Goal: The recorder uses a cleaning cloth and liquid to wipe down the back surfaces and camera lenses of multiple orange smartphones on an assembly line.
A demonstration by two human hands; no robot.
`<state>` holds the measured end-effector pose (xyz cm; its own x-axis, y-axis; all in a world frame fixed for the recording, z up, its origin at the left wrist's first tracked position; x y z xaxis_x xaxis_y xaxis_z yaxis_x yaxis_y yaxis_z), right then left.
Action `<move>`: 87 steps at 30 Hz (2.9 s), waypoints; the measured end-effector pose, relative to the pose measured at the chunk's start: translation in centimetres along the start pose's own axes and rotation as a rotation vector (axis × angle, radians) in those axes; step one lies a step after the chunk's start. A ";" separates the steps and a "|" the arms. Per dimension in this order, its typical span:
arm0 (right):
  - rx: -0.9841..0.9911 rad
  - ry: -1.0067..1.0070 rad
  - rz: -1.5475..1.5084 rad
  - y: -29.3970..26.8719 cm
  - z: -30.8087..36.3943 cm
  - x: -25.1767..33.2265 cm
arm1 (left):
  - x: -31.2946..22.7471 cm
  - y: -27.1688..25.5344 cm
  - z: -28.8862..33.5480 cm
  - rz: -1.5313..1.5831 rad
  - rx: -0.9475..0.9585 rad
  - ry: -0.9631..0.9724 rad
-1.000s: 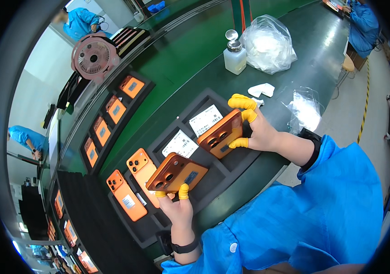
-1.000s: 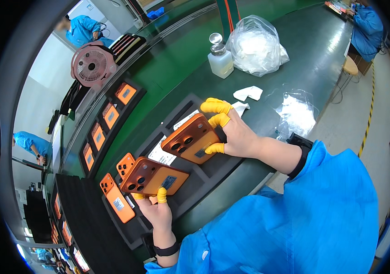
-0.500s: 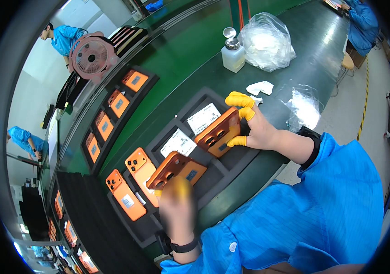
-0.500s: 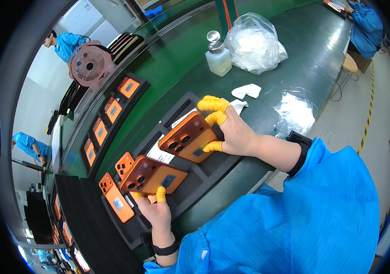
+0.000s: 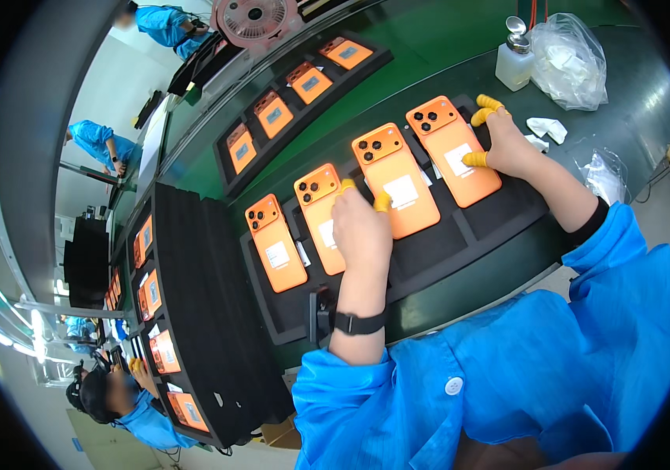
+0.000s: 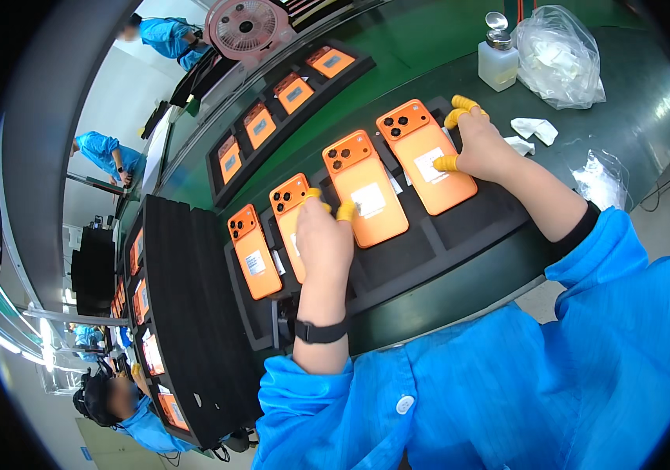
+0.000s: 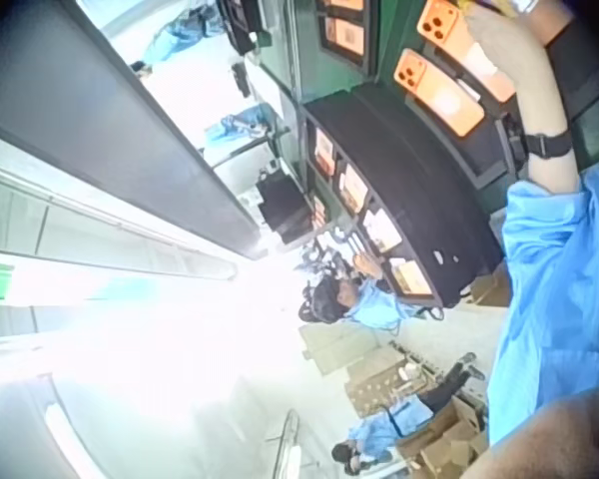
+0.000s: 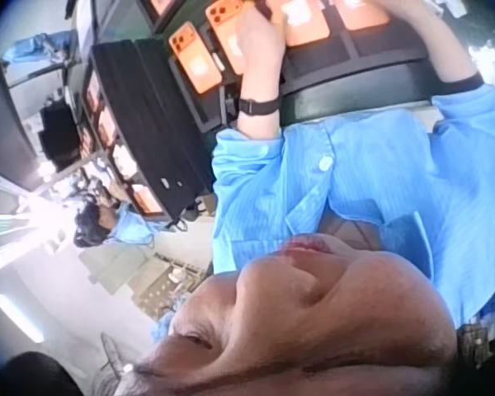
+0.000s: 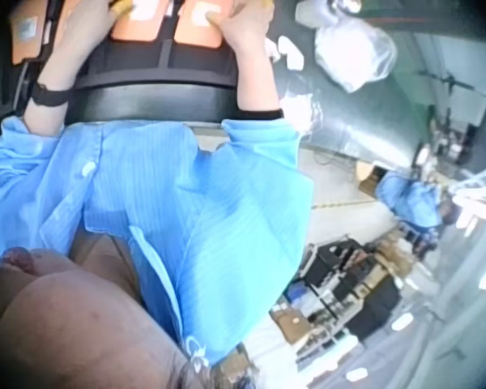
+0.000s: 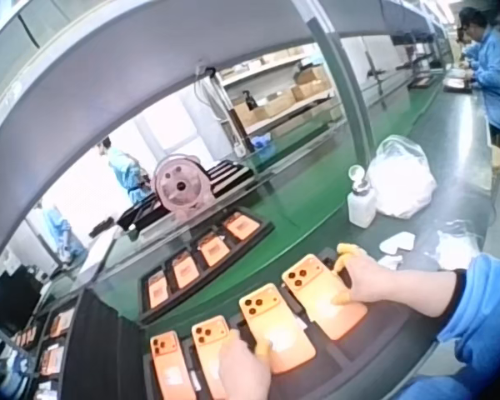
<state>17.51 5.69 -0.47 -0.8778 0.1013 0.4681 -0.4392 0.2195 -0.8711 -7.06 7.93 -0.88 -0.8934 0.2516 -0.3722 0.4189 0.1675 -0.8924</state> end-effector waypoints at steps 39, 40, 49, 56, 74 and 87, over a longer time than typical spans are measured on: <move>0.118 -0.281 -0.221 9.9 5.4 19.5 | 17.5 -5.3 6.2 0.444 -0.128 -0.290; 0.100 -0.332 -0.182 9.8 5.4 19.8 | 17.6 -5.2 6.2 0.462 -0.130 -0.277; 0.016 -0.531 -0.107 10.4 5.5 20.6 | 16.7 -6.3 6.3 0.581 -0.061 -0.298; 0.029 -0.580 -0.162 10.8 5.3 20.5 | 16.6 -6.2 6.4 0.565 -0.064 -0.290; 0.111 -0.434 -0.033 9.5 6.1 19.0 | 17.4 -4.4 6.5 0.548 -0.135 -0.232; 0.139 -0.378 0.207 8.5 5.0 17.3 | 15.7 -4.6 7.0 0.155 -0.093 -0.179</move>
<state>-2.40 4.43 -0.49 -0.9465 -0.2381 0.2178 -0.2462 0.0968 -0.9644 -24.17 4.45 -4.43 -0.8283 0.1095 -0.5495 0.5590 0.2291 -0.7969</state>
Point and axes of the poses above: each hand's wrist, its own z-axis away from the middle knuckle, its own y-axis out of the palm, x = y × z, the point moved 1 cm from there along -z, towards the middle knuckle, and after that the axes turned 4 degrees about x, right-handed, at the moved point
